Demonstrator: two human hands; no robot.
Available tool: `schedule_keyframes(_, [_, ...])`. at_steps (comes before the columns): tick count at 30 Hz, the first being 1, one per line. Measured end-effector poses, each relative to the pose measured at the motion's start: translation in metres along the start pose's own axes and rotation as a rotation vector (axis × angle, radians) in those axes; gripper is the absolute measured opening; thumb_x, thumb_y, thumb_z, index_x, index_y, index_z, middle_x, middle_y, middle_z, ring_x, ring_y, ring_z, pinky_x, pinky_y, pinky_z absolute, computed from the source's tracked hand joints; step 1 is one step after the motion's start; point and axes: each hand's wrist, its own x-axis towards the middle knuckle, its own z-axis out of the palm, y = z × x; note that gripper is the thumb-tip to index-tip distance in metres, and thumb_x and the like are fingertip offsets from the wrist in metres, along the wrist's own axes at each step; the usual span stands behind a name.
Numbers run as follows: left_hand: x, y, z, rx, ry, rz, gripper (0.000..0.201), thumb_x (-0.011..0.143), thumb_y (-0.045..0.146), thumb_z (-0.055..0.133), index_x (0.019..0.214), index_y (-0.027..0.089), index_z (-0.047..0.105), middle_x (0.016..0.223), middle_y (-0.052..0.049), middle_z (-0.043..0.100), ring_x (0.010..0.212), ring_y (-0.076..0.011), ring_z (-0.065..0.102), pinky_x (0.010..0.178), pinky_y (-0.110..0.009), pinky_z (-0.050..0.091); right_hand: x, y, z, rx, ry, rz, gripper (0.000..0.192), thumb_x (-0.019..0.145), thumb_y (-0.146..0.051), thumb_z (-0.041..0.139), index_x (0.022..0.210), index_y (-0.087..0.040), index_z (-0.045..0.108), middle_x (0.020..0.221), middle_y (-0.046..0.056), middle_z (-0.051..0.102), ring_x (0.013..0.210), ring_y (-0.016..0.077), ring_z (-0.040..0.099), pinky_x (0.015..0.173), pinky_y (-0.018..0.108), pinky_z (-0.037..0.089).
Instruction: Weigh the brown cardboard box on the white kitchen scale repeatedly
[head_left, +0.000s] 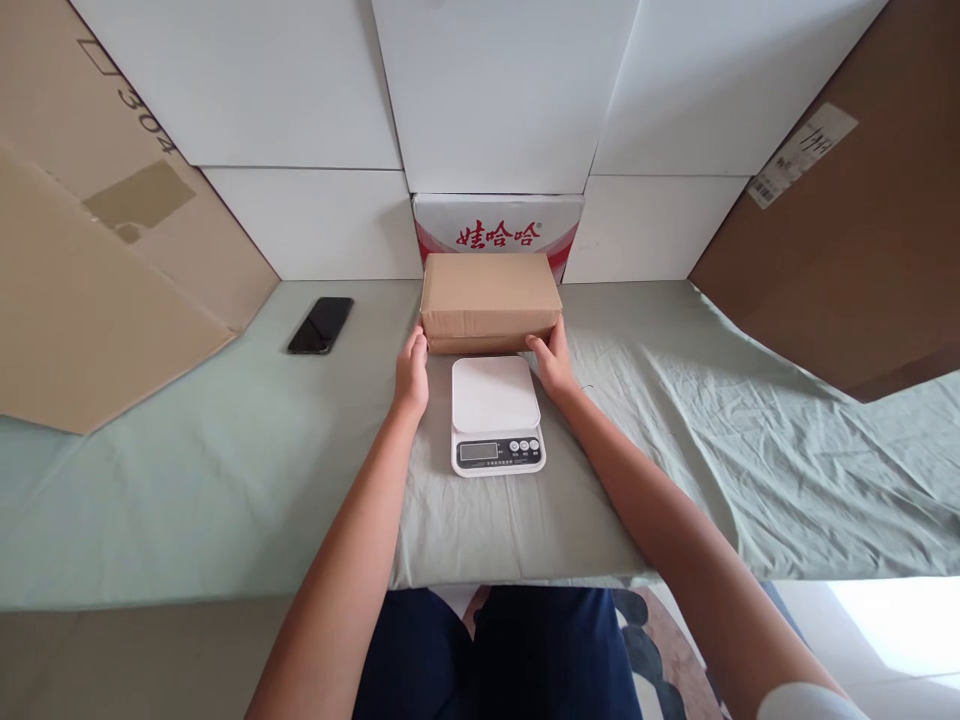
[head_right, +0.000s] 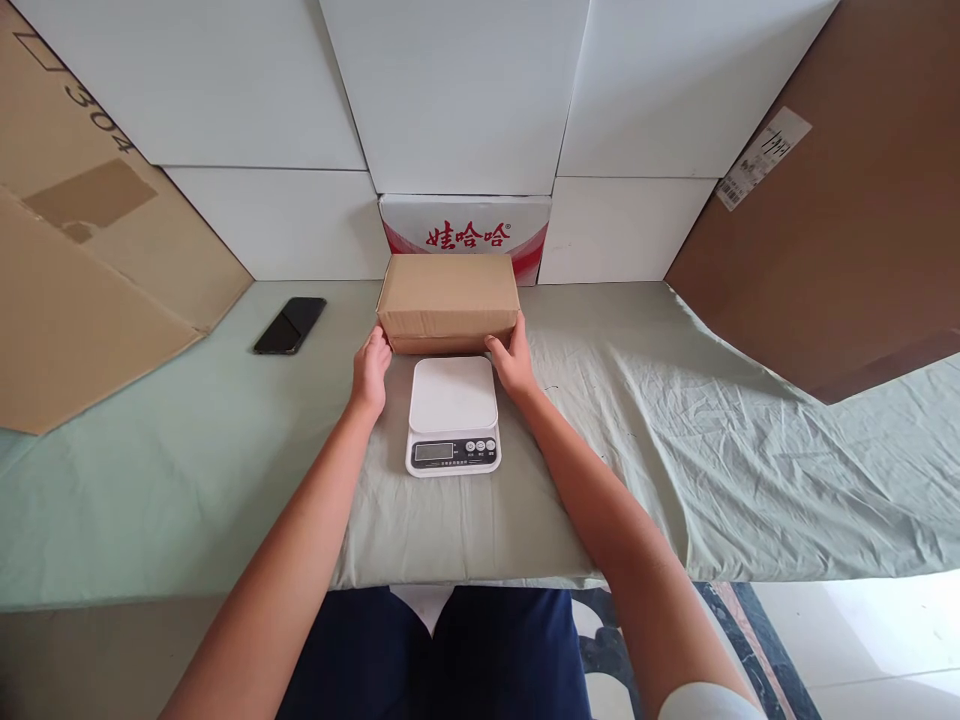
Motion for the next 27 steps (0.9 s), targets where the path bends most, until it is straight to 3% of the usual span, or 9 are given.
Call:
schedule_keyframes(4, [-0.018,0.018,-0.001,0.036,-0.003,0.062,0.06,0.091,0.061,0.052,0.141,0.028,0.059,0.155,-0.002,0.052,0.15,-0.0243,0.04,0.123,-0.036,0.032,-0.012,-0.019,-0.003,0.018,-0.009,-0.056,0.061,0.084,-0.041,0.059,0.141,-0.029,0.041,0.146,0.007,0.051,0.134,0.0275,0.047,0.121,0.048,0.035])
schedule_keyframes(9, [-0.073,0.042,-0.009,0.055,-0.042,0.107,0.064,0.092,0.062,0.051,0.146,0.028,0.053,0.155,-0.003,0.052,0.151,-0.0271,0.038,0.125,-0.039,0.029,-0.055,-0.036,-0.017,0.045,-0.044,-0.061,0.068,0.084,-0.054,0.061,0.143,-0.03,0.038,0.142,0.009,0.052,0.133,0.0293,0.049,0.116,0.048,0.042])
schedule_keyframes(15, [-0.133,0.045,-0.023,0.077,-0.103,0.097,0.073,0.091,0.066,0.048,0.149,0.023,0.05,0.158,-0.009,0.047,0.152,-0.0326,0.033,0.126,-0.046,0.026,-0.113,-0.045,-0.032,0.071,-0.036,0.007,0.064,0.087,-0.053,0.058,0.143,-0.03,0.04,0.142,0.009,0.054,0.133,0.0306,0.051,0.116,0.051,0.041])
schedule_keyframes(19, [-0.143,0.043,-0.026,0.08,-0.087,0.043,0.075,0.089,0.069,0.047,0.15,0.024,0.049,0.158,-0.009,0.047,0.152,-0.0329,0.033,0.126,-0.047,0.027,-0.118,-0.053,-0.034,0.063,-0.051,0.031,0.059,0.088,-0.052,0.057,0.142,-0.031,0.043,0.139,0.009,0.056,0.129,0.031,0.052,0.112,0.051,0.045])
schedule_keyframes(27, [-0.14,0.038,-0.029,0.09,-0.075,0.023,0.074,0.088,0.07,0.048,0.149,0.028,0.05,0.159,-0.008,0.046,0.151,-0.032,0.036,0.124,-0.047,0.029,-0.111,-0.055,-0.031,0.051,-0.039,0.047,0.054,0.087,-0.052,0.058,0.135,-0.03,0.049,0.128,0.009,0.06,0.125,0.031,0.053,0.109,0.05,0.047])
